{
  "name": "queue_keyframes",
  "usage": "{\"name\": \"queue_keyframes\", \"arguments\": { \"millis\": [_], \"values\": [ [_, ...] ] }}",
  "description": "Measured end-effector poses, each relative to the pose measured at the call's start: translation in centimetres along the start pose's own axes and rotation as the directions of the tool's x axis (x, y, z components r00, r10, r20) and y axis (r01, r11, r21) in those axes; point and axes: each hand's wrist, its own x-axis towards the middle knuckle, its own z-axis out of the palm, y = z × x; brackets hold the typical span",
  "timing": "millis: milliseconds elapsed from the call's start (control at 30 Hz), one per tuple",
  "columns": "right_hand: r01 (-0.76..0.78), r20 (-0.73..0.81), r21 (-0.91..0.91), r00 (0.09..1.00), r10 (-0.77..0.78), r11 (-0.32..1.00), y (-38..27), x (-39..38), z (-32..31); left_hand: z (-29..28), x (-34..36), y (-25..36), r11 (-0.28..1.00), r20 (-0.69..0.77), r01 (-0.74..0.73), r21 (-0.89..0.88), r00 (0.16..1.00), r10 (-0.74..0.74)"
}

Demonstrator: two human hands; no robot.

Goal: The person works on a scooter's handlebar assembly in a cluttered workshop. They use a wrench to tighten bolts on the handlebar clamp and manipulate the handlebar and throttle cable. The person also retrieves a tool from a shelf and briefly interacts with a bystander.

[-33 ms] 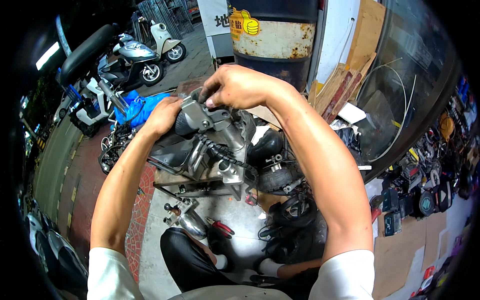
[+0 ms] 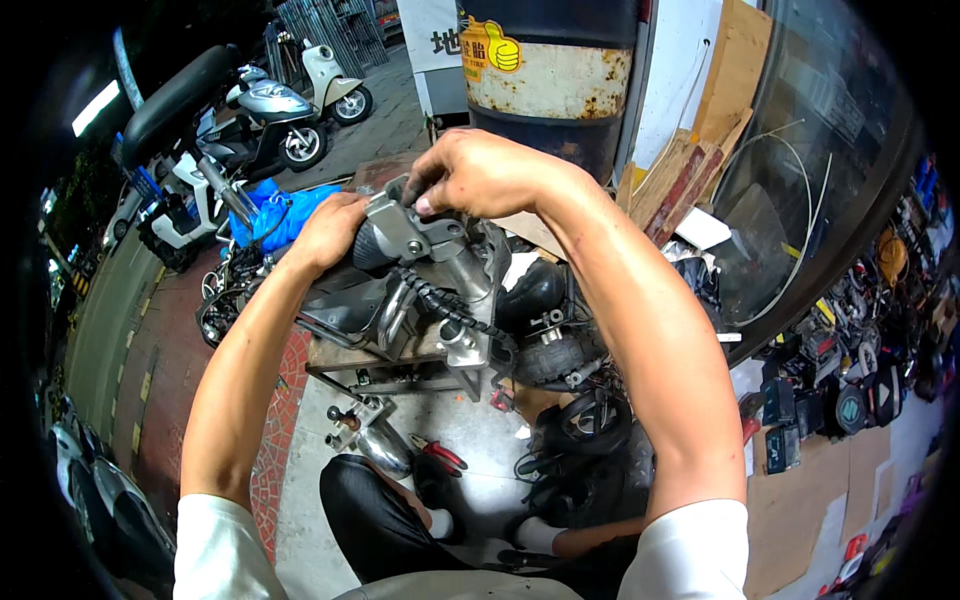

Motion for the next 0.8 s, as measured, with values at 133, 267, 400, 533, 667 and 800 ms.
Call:
{"name": "queue_keyframes", "arguments": {
  "millis": [133, 267, 400, 533, 667, 800],
  "values": [
    [-0.143, -0.019, -0.112, 0.99, 0.142, 0.983, -1.5, -0.2, -0.1, -0.3, -0.6, 1.9, 0.986, -0.056, 0.166, 0.001, 0.985, -0.166],
    [-0.094, 0.038, 0.055, 0.995, 0.092, 0.994, -1.4, -0.1, -0.4, -0.9, -0.5, 2.1, 0.979, -0.005, 0.204, 0.021, 0.979, -0.204],
    [-0.235, -0.012, -0.111, 0.972, 0.235, 0.966, -3.0, -0.1, 0.2, -0.3, -0.6, 1.9, 0.975, -0.013, 0.224, -0.002, 0.975, -0.224],
    [-0.117, -0.046, -0.042, 0.992, 0.115, 0.992, -2.3, -0.4, 0.2, -0.4, -0.7, 1.7, 0.976, -0.037, 0.215, 0.043, 0.976, -0.213],
    [-0.189, -0.081, -0.043, 0.979, 0.185, 0.981, -3.3, -0.7, 0.5, -0.4, -0.7, 2.1, 0.974, -0.02, 0.225, -0.028, 0.974, -0.225],
    [-0.183, -0.248, 0.095, 0.948, 0.201, 0.979, -2.3, -4.9, 0.7, -0.1, -0.3, 0.3, 0.983, -0.061, 0.184, -0.025, 0.981, -0.185]
  ]
}}
